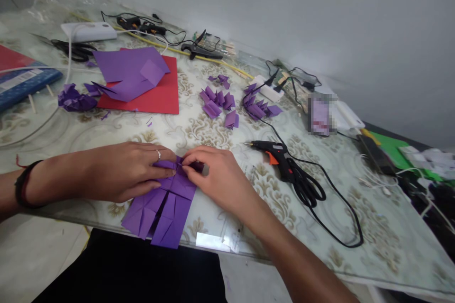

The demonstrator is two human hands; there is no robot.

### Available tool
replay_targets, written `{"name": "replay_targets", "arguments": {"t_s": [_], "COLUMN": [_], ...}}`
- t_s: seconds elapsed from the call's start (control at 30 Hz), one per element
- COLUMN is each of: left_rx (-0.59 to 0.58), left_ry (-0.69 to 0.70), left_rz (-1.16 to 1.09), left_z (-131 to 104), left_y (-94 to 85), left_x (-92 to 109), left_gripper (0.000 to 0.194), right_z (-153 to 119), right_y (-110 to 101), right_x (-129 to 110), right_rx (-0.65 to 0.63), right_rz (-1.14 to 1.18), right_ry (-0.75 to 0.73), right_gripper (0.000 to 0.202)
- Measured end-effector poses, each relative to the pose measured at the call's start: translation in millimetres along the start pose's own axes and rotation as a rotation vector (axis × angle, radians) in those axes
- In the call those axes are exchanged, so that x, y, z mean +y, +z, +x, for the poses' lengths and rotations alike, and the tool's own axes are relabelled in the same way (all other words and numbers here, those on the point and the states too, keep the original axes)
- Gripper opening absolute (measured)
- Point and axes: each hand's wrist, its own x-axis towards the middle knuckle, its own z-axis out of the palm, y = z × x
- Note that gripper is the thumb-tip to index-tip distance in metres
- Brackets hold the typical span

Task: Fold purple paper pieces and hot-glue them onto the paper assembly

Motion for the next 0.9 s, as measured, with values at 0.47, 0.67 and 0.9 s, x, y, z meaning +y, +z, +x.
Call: {"name": "replay_targets", "arguments": {"t_s": [0.47, 0.67, 0.9], "left_rx": [0.012, 0.006, 0.018], "left_ry": [0.03, 0.025, 0.027], "left_rz": [0.042, 0.029, 0.048], "left_z": [1.3, 1.6, 0.3], "left_y": [1.9, -1.3, 0.6], "left_x": [-2.8, -0.2, -1.2], "left_gripper": [0.035, 0.034, 0.033], "right_z": [-1.4, -1.8, -2.1], "right_y": [4.4, 4.3, 3.8], "right_x": [7.2, 8.8, 9.2], "right_rx": [-0.001, -0.006, -0.007], "right_rz": [0.079, 0.115, 0.138], "right_ry": [0.051, 0.062, 0.066], "right_gripper": [0.018, 0.017, 0.016]}}
